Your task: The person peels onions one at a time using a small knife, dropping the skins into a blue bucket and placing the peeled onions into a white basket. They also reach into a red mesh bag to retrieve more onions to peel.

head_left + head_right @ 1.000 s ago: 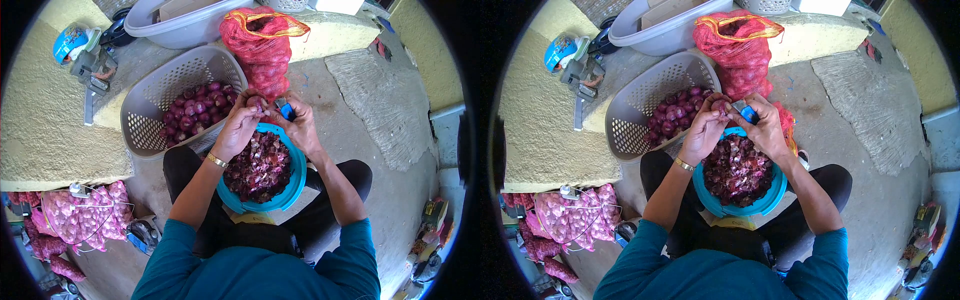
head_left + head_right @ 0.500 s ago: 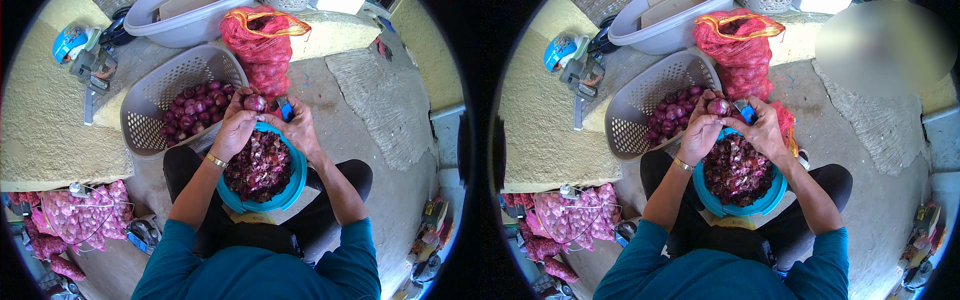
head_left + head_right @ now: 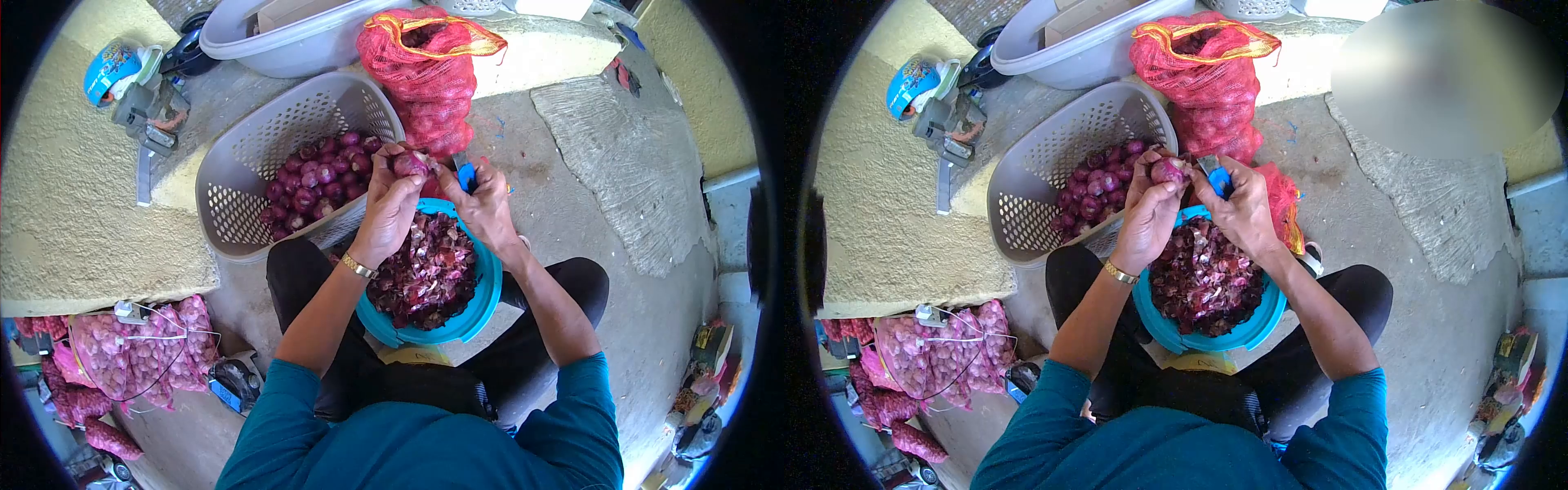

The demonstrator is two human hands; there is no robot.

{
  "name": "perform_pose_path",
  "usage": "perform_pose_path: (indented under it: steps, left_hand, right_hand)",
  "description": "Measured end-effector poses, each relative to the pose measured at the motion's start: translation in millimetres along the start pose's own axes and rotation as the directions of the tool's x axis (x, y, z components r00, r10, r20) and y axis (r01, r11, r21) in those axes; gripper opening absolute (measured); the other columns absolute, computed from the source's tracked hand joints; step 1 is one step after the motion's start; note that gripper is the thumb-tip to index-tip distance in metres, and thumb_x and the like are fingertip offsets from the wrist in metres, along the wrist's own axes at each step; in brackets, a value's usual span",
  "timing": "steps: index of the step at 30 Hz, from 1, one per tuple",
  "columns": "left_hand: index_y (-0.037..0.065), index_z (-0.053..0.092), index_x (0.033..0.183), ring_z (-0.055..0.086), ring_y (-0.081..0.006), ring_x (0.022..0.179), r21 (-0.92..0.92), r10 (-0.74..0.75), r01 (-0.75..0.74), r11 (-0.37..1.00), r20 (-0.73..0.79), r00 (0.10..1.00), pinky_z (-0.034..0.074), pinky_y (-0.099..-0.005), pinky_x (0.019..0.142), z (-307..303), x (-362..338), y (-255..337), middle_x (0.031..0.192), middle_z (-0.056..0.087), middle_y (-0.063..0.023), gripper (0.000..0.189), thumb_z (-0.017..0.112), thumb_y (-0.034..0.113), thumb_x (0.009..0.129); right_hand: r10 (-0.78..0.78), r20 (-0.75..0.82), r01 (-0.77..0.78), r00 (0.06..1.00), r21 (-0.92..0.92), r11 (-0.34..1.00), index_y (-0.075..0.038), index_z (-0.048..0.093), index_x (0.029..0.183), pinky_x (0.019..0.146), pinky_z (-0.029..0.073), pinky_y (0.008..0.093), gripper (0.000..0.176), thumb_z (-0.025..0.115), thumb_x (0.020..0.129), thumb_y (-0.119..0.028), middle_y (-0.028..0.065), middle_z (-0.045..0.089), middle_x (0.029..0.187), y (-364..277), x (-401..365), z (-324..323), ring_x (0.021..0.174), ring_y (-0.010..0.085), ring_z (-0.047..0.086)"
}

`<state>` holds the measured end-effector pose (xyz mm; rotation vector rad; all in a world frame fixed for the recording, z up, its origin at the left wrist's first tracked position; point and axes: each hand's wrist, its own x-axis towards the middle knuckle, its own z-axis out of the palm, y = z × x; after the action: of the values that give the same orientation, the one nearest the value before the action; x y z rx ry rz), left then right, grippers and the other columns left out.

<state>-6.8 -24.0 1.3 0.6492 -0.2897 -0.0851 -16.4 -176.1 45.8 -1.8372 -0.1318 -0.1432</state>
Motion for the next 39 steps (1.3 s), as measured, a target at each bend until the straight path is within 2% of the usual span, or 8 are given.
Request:
perform_pose_path:
  steps: [7, 10, 12, 17, 20, 24, 34, 39]
  left_hand:
    - [0.010, 0.044, 0.132, 0.053, -0.0158, 0.117, 0.050, -0.070, 0.070, 0.996, -0.011, 0.998, 0.042, -0.0334, 0.105, -2, 1, 5, 0.124, 0.053, -0.0063, 0.043, 0.055, 0.000, 0.092]
    - [0.010, 0.043, 0.134, 0.055, -0.0169, 0.116, 0.116, -0.091, 0.095, 0.989, -0.036, 0.995, 0.044, -0.0359, 0.104, 3, 0, 4, 0.123, 0.055, -0.0064, 0.040, 0.054, 0.007, 0.096]
    - [0.010, 0.044, 0.133, 0.055, -0.0176, 0.116, 0.054, -0.123, 0.128, 0.990, -0.091, 0.988, 0.046, -0.0375, 0.103, 7, -1, 2, 0.123, 0.055, -0.0061, 0.037, 0.053, 0.012, 0.098]
    - [0.011, 0.049, 0.131, 0.057, -0.0171, 0.113, -0.120, -0.275, 0.259, 0.958, -0.137, 0.952, 0.049, -0.0398, 0.098, -7, 1, -5, 0.119, 0.058, -0.0037, 0.036, 0.053, 0.030, 0.100]
    - [0.012, 0.051, 0.130, 0.056, -0.0140, 0.110, -0.198, -0.303, 0.278, 0.940, -0.110, 0.947, 0.049, -0.0381, 0.095, -14, 2, -11, 0.117, 0.059, -0.0011, 0.034, 0.055, 0.027, 0.100]
    - [0.013, 0.052, 0.128, 0.056, -0.0105, 0.107, 0.012, -0.246, 0.250, 0.968, -0.141, 0.959, 0.048, -0.0365, 0.091, -12, 1, -11, 0.113, 0.061, 0.0016, 0.032, 0.056, 0.022, 0.097]
    - [0.010, 0.054, 0.120, 0.057, -0.0108, 0.100, 0.047, -0.273, 0.285, 0.957, -0.175, 0.946, 0.051, -0.0350, 0.086, -17, 0, -24, 0.111, 0.062, -0.0008, 0.025, 0.054, 0.022, 0.098]
    - [0.013, 0.055, 0.118, 0.060, -0.0116, 0.101, 0.041, -0.317, 0.325, 0.945, -0.138, 0.939, 0.053, -0.0313, 0.085, 8, 5, -21, 0.113, 0.063, -0.0006, 0.023, 0.055, 0.026, 0.100]
  right_hand:
    - [0.145, 0.049, -0.145, 0.988, -0.002, 0.989, -0.001, 0.069, 0.088, 0.050, 0.035, 0.0236, 0.018, 0.070, 0.092, -0.019, -0.0079, 0.050, 0.064, -6, 6, -6, 0.060, 0.0009, 0.041]
    - [0.126, 0.072, -0.137, 0.989, 0.171, 0.976, -0.001, 0.071, 0.093, 0.050, 0.035, 0.0231, 0.020, 0.070, 0.092, -0.021, -0.0072, 0.053, 0.065, -3, 10, -7, 0.060, 0.0011, 0.041]
    - [0.153, 0.051, -0.160, 0.987, 0.198, 0.967, -0.005, 0.062, 0.073, 0.045, 0.033, 0.0237, 0.030, 0.073, 0.091, -0.027, -0.0071, 0.050, 0.058, -8, 12, -12, 0.052, 0.0016, 0.042]
    - [0.178, 0.097, -0.188, 0.979, 0.105, 0.977, -0.004, 0.056, 0.109, 0.050, 0.035, 0.0231, 0.041, 0.050, 0.101, -0.044, -0.0018, 0.052, 0.076, 7, 15, -15, 0.059, 0.0044, 0.042]
    - [0.223, 0.108, -0.233, 0.969, 0.095, 0.968, -0.005, 0.057, 0.110, 0.052, 0.037, 0.0243, 0.043, 0.047, 0.102, -0.045, -0.0012, 0.053, 0.077, 7, 11, -14, 0.063, 0.0052, 0.044]
    - [0.251, 0.117, -0.257, 0.961, 0.034, 0.966, -0.007, 0.056, 0.110, 0.058, 0.041, 0.0243, 0.040, 0.044, 0.103, -0.044, 0.0004, 0.057, 0.081, 1, 8, -16, 0.068, 0.0075, 0.048]
    - [0.289, 0.086, -0.292, 0.954, 0.028, 0.956, -0.003, 0.051, 0.117, 0.070, 0.048, 0.0315, 0.034, 0.043, 0.103, -0.033, 0.0088, 0.062, 0.094, 13, 8, -32, 0.080, 0.0161, 0.057]
    - [0.088, 0.093, -0.077, 0.992, -0.111, 0.991, 0.002, 0.052, 0.117, 0.072, 0.049, 0.0392, 0.026, 0.048, 0.101, -0.018, 0.0216, 0.061, 0.094, 19, -1, -43, 0.086, 0.0294, 0.063]
